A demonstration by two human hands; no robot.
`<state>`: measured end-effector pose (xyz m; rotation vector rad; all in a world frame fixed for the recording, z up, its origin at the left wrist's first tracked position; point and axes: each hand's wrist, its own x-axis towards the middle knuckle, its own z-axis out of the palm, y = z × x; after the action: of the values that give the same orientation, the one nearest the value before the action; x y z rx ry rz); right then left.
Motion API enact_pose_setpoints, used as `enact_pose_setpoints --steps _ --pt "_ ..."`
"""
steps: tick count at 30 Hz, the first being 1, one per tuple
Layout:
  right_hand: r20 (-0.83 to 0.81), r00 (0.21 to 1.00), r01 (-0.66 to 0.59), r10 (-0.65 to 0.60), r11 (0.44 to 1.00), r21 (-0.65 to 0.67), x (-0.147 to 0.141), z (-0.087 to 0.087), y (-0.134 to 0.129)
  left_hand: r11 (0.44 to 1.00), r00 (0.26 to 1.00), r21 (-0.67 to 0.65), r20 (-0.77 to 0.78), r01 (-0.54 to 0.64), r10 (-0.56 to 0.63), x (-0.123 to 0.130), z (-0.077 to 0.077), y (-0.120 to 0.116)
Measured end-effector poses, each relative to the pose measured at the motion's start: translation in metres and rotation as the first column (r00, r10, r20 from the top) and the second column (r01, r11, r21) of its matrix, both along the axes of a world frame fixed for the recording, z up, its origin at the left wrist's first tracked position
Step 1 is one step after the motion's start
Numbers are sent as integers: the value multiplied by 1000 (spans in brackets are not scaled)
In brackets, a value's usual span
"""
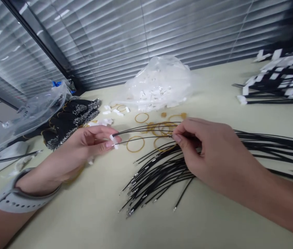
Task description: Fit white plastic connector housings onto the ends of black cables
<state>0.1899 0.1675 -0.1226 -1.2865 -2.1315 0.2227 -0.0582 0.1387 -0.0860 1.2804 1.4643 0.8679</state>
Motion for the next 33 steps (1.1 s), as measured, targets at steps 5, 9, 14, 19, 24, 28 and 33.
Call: enact_pose_setpoints --steps 5,9,14,19,24,28,33 --pt "41 999 15 -18 998 69 4 -4 0 1000 1000 27 3 7 -7 -1 1 0" --pt "50 998 26 -32 993 115 5 -7 1 999 1000 35 23 5 -6 0 1 0" --pt "46 998 47 -52 993 105 5 -9 3 1000 998 20 56 -2 1 0 0 2" --pt "58 995 77 -84 989 123 7 -10 5 1000 997 6 72 5 -6 0 0 2" --pt "55 997 46 -55 988 150 7 -8 5 1000 999 3 51 4 -4 1 -1 3" --pt "56 997 49 -57 990 132 6 -8 5 1000 1000 -17 25 6 -6 0 -2 3" --pt "38 999 10 -17 982 189 5 -7 7 999 1000 -32 3 24 -23 0 0 1"
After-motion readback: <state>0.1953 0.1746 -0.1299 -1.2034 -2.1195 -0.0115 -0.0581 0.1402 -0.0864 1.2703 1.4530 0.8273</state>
